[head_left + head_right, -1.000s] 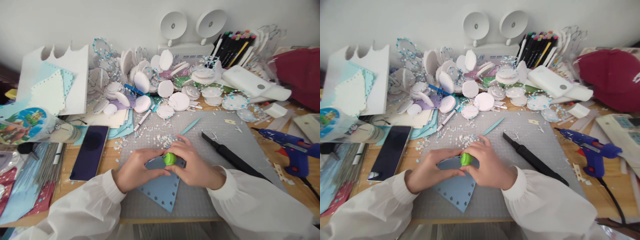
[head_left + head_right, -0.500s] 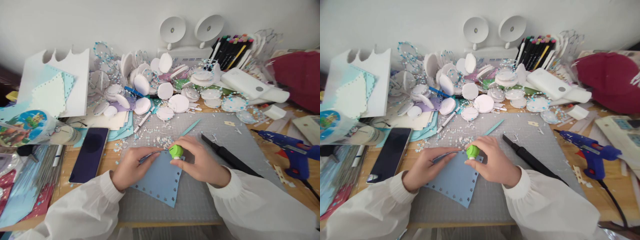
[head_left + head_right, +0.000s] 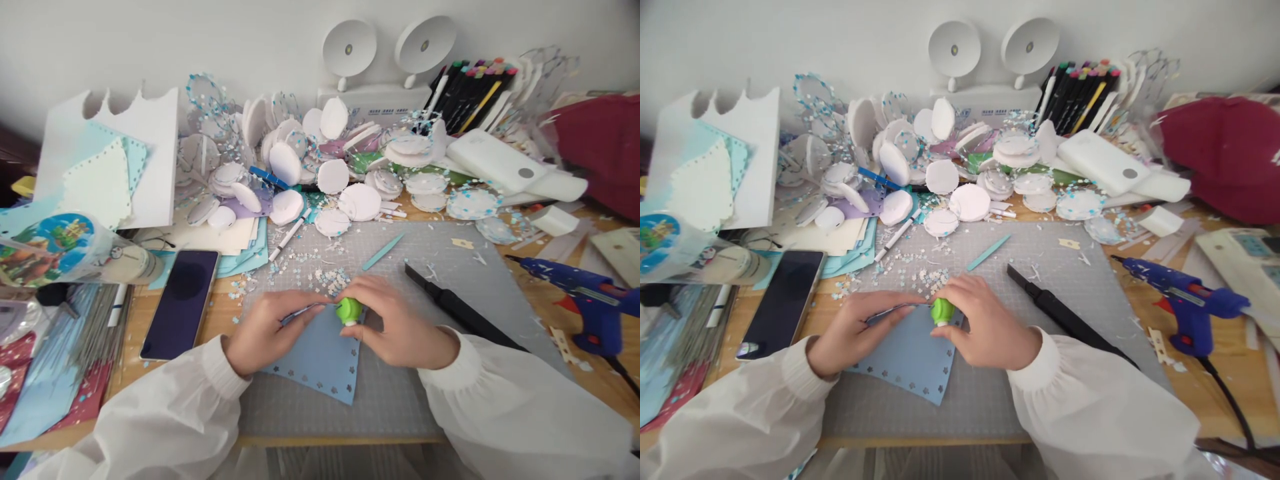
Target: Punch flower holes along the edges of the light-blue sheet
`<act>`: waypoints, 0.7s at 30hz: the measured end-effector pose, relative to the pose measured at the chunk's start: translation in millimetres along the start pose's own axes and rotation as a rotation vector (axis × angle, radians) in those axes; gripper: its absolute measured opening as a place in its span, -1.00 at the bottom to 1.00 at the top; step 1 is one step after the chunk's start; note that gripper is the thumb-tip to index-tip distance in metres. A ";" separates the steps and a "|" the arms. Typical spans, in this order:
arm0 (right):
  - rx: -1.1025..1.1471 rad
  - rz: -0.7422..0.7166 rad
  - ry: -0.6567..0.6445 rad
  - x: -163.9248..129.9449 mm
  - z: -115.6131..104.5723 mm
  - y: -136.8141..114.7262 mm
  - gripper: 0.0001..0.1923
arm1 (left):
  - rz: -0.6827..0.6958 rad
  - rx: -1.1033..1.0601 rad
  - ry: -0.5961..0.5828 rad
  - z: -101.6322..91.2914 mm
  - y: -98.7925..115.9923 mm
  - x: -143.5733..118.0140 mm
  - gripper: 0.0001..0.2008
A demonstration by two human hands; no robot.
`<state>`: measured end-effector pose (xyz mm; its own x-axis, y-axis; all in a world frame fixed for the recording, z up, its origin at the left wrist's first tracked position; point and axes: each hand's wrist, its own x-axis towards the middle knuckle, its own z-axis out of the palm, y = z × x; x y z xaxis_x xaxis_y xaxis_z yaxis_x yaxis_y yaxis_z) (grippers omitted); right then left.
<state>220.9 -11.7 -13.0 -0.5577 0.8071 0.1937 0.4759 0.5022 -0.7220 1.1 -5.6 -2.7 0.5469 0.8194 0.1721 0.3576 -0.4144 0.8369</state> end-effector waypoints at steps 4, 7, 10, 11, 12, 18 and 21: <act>-0.025 0.005 0.031 -0.6 2.4 -1.6 -0.84 | 0.001 0.013 -0.004 -1.1 -2.4 -0.1 -0.80; -0.058 0.006 0.028 -0.2 3.3 -1.5 -0.83 | 0.046 0.141 0.046 -4.4 3.9 0.4 -0.76; -0.101 0.013 0.030 1.1 4.5 -1.3 -0.82 | 0.150 0.459 0.011 -5.6 21.3 2.6 -0.55; -0.121 0.014 0.029 1.5 5.0 -1.6 -0.83 | 0.158 0.578 -0.018 -4.4 27.9 4.1 -0.48; -0.144 0.013 0.030 1.9 5.6 -2.0 -0.83 | 0.157 0.686 -0.047 -2.4 34.1 6.0 -0.44; -0.281 -0.038 -0.003 1.7 9.6 -5.9 -0.86 | 0.061 0.957 -0.239 15.9 46.0 21.6 -0.73; -0.315 -0.055 -0.011 0.9 11.7 -6.1 -0.83 | 0.072 0.983 -0.267 19.5 44.0 25.7 -0.71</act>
<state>209.5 -17.7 -16.2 -0.5952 0.7734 0.2182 0.6307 0.6179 -0.4695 45.7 -10.5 28.4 0.6994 0.7145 -0.0175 0.7147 -0.6994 0.0113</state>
